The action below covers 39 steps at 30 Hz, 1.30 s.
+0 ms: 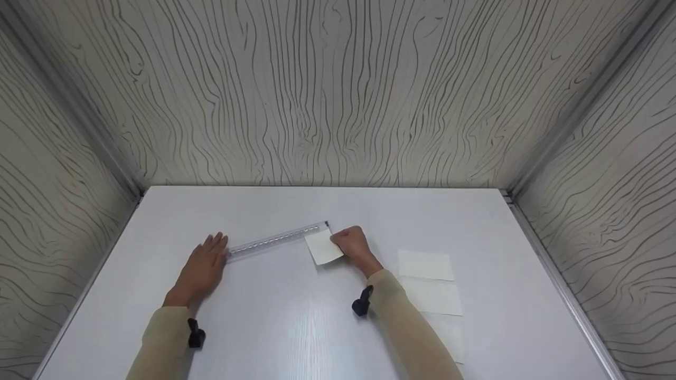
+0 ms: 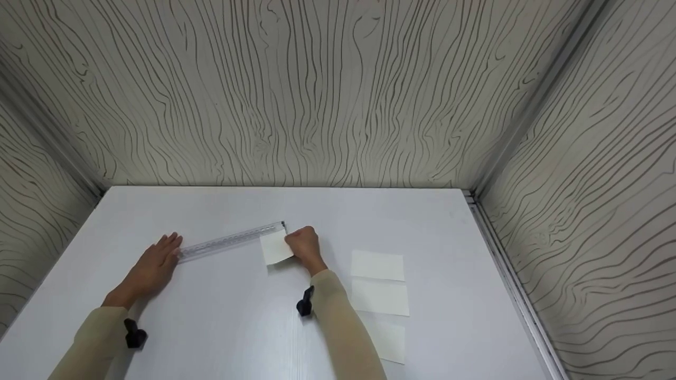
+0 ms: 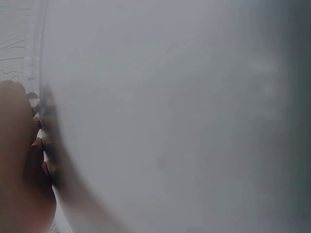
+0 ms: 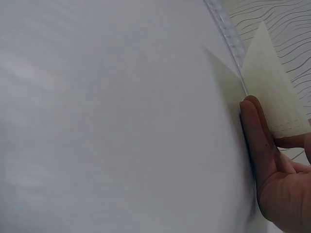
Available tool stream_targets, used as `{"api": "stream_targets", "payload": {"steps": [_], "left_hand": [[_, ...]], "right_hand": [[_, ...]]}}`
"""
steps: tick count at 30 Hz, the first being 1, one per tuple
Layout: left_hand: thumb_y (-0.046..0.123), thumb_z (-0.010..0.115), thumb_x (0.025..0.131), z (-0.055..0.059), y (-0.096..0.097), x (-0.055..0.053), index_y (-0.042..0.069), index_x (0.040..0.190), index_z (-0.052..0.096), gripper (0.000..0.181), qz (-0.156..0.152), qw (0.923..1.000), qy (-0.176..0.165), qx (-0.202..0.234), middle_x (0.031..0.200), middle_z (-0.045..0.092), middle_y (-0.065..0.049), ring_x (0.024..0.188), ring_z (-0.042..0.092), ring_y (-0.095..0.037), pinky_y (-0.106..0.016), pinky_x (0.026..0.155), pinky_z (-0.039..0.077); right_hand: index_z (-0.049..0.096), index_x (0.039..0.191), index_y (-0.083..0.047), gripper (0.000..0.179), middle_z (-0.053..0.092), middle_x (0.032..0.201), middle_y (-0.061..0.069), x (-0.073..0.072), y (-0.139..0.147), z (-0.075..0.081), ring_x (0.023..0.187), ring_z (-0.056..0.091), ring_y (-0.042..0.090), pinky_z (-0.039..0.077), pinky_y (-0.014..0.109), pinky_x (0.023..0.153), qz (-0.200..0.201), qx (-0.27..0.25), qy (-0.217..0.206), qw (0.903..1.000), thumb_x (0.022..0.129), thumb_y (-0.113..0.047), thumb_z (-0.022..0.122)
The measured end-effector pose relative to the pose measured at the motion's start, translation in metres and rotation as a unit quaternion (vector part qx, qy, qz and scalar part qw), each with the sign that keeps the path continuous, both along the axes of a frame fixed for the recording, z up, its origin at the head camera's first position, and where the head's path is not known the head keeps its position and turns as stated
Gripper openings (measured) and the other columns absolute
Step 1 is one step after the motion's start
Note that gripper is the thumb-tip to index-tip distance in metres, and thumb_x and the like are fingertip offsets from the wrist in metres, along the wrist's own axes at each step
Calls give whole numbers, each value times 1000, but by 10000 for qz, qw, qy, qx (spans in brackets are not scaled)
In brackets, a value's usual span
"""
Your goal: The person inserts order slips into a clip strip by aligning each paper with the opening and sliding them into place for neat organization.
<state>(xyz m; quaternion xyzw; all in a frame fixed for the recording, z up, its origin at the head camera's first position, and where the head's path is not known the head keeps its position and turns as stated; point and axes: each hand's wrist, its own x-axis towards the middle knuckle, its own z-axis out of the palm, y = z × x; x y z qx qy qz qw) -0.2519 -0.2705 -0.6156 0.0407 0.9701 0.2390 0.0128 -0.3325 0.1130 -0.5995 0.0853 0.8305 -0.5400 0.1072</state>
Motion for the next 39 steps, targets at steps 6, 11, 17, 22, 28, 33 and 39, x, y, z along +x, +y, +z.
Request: {"api": "stream_targets", "payload": {"steps": [6,11,17,22,28,33,39], "left_hand": [[44,23,116,2,1,1,8,166,29,62,32,10000,-32,-8,176,24,-13,166,14,-38,-56,137,8],[43,23,116,3,0,1,6,166,29,62,-37,10000,-24,24,175,24,-15,165,14,-40,-58,137,8],[41,22,117,0,-2,-2,4,165,30,62,-159,9999,7,-5,175,25,-18,164,15,-42,-59,136,9],[42,22,117,0,-2,-2,5,165,29,62,-133,9999,-7,-4,175,25,-17,164,15,-42,-59,137,9],[44,21,116,0,-1,-3,6,166,28,63,-71,9999,-83,-24,176,23,-16,165,13,-41,-58,137,7],[45,21,116,-2,-3,-4,6,166,28,64,-78,9999,-89,0,176,23,-15,165,13,-41,-58,137,6],[44,20,116,-2,-2,-3,7,166,28,63,-42,9999,-114,-13,176,23,-15,165,13,-40,-57,137,7]], "right_hand": [[71,116,6,29,73,113,18,-1,-2,-1,98,71,24,62,28,80,-55,-16,-11,10000,97,-16,70],[71,115,7,28,73,113,19,0,-4,0,95,71,22,62,26,77,-16,22,-20,10000,97,-15,69],[74,111,7,26,75,108,19,1,-7,1,85,68,17,57,21,68,10,114,84,9999,96,-13,69],[75,110,7,26,76,106,17,2,-10,1,82,67,16,55,20,65,16,97,141,9999,96,-13,69],[75,110,7,25,75,103,16,3,-12,2,80,65,15,54,19,63,0,123,105,9999,96,-13,69],[73,112,7,27,73,105,16,3,-15,3,85,67,17,56,21,67,-13,112,51,9999,96,-14,69],[70,114,7,29,72,109,17,4,-18,2,92,69,20,59,23,72,-24,107,-9,9999,96,-15,70]]}}
